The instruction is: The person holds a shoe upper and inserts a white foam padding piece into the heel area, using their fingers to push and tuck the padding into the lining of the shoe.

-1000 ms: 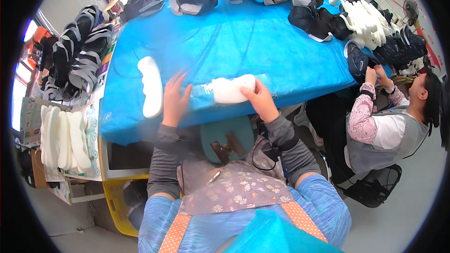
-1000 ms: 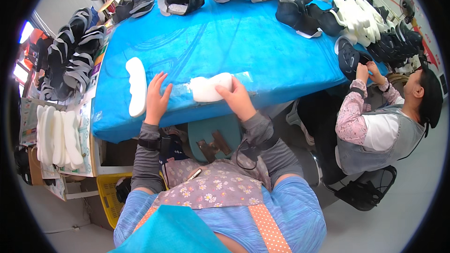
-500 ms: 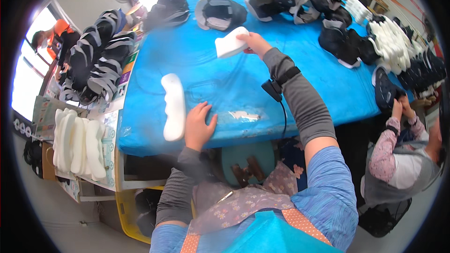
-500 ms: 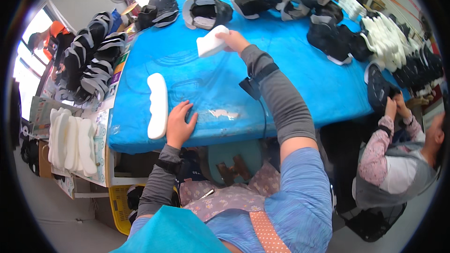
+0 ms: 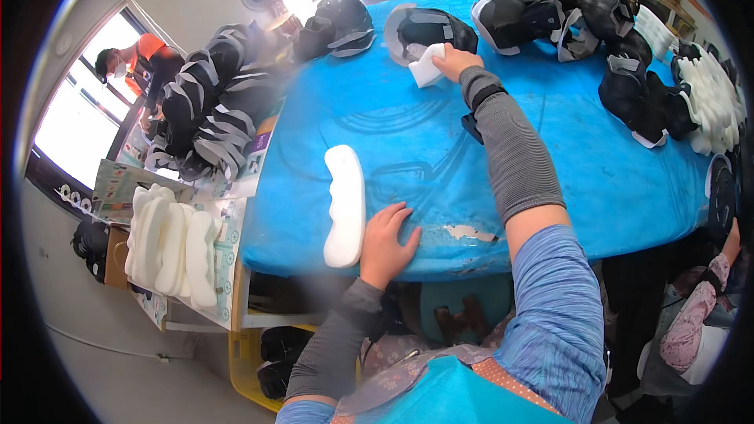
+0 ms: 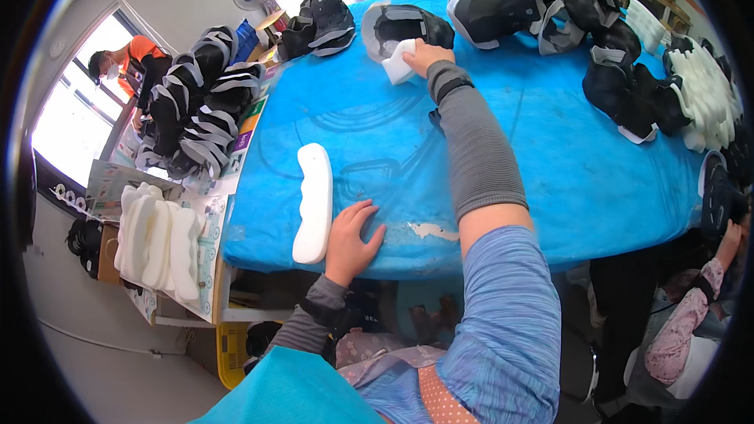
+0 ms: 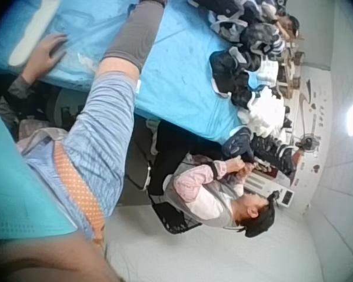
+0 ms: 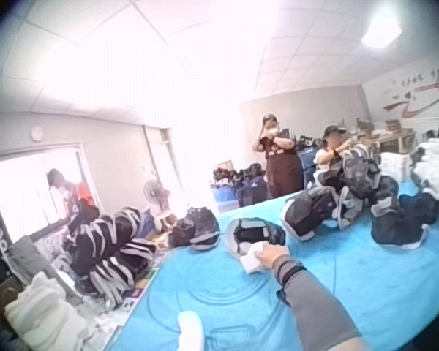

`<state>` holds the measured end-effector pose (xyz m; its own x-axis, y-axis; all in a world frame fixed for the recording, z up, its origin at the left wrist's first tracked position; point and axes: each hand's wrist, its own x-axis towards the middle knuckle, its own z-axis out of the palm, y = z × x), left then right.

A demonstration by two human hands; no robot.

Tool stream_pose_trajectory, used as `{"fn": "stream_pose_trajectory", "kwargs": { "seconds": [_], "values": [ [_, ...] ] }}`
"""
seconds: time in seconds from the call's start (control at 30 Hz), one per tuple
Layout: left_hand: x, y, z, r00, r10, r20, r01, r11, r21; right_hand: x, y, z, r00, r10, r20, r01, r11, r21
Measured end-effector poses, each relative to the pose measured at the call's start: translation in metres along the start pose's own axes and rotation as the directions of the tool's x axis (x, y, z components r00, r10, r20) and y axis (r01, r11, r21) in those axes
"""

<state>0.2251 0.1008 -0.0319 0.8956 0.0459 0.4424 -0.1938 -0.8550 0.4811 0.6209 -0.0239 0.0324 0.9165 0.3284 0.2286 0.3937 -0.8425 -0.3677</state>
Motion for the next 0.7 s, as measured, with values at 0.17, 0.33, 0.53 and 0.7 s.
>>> {"fn": "stream_pose_trajectory", "kwargs": {
  "seconds": [0.17, 0.33, 0.53, 0.7],
  "values": [
    [0.002, -0.004, -0.002, 1.000, -0.012, -0.008, 0.012, 1.000, 0.008, -0.012, 0.002, -0.002, 0.995, -0.090, -0.033, 0.082, 0.975, -0.206],
    [0.003, -0.001, 0.000, 1.000, -0.016, -0.021, 0.016, 1.000, -0.016, -0.028, 0.039, 0.001, 0.995, -0.093, 0.023, 0.095, 0.974, -0.207],
    [-0.003, -0.007, -0.002, 0.998, -0.022, -0.054, 0.023, 0.999, 0.025, -0.053, 0.059, -0.006, 0.982, -0.156, -0.105, 0.188, 0.811, 0.554],
    [-0.004, -0.004, -0.006, 0.998, -0.044, -0.037, 0.046, 0.998, 0.048, -0.006, 0.036, -0.030, 0.754, 0.080, -0.652, 0.567, 0.422, 0.707]
  ]
}}
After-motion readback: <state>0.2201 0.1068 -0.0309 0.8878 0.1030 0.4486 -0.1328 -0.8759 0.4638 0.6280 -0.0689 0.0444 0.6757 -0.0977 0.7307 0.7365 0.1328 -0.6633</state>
